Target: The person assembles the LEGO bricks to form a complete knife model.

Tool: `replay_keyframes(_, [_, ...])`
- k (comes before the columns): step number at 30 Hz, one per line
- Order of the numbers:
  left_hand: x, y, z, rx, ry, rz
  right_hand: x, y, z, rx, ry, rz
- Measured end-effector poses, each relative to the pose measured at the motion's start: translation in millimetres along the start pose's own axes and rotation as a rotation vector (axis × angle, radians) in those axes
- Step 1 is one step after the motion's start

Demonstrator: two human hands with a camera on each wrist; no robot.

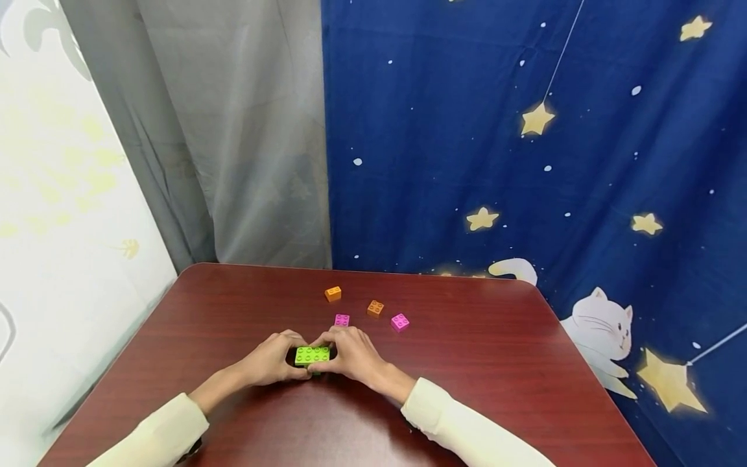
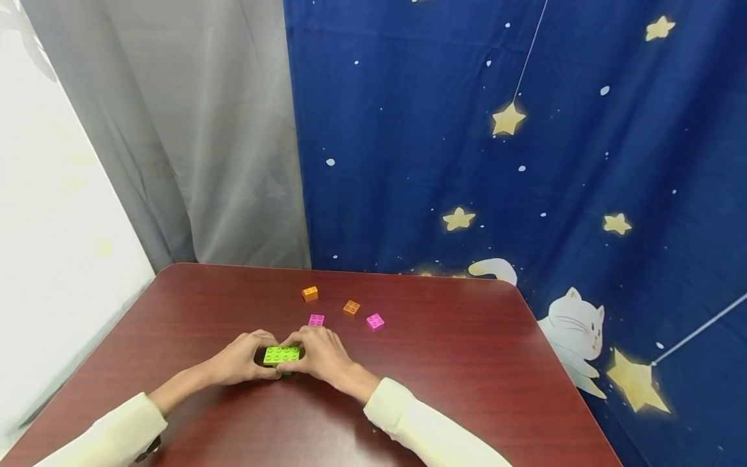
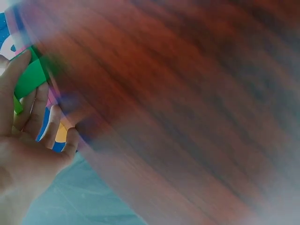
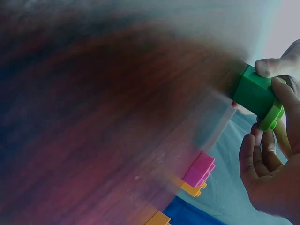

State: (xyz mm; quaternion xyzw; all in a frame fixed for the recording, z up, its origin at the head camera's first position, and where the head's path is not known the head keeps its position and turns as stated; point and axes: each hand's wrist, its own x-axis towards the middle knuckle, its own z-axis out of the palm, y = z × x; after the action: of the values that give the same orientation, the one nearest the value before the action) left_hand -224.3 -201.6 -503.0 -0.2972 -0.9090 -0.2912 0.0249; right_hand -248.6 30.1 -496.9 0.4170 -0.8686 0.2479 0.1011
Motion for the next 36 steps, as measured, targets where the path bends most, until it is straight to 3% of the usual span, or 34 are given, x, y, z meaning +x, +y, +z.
replay_keyframes(6, [-0.3, 4.4, -5.6, -0.031, -0.052, -0.024, 0.9, 2, 0, 0.067, -0.002, -0.011])
replay_keyframes(15, [-2.9, 12.0, -17.4, -0.122, -0.094, 0.002, 2.6, 1, -1, 0.123, -0.005, 0.076])
replay_keyframes(26, [-4.8, 13.0, -8.0, -0.129, 0.061, -0.011, 1.4, 1, 0, 0.164, -0.006, 0.103])
replay_keyframes(36, [-2.9, 11.3, -7.4, -0.163, 0.066, -0.053, 0.1, -2, -1, 0.172, -0.016, 0.096])
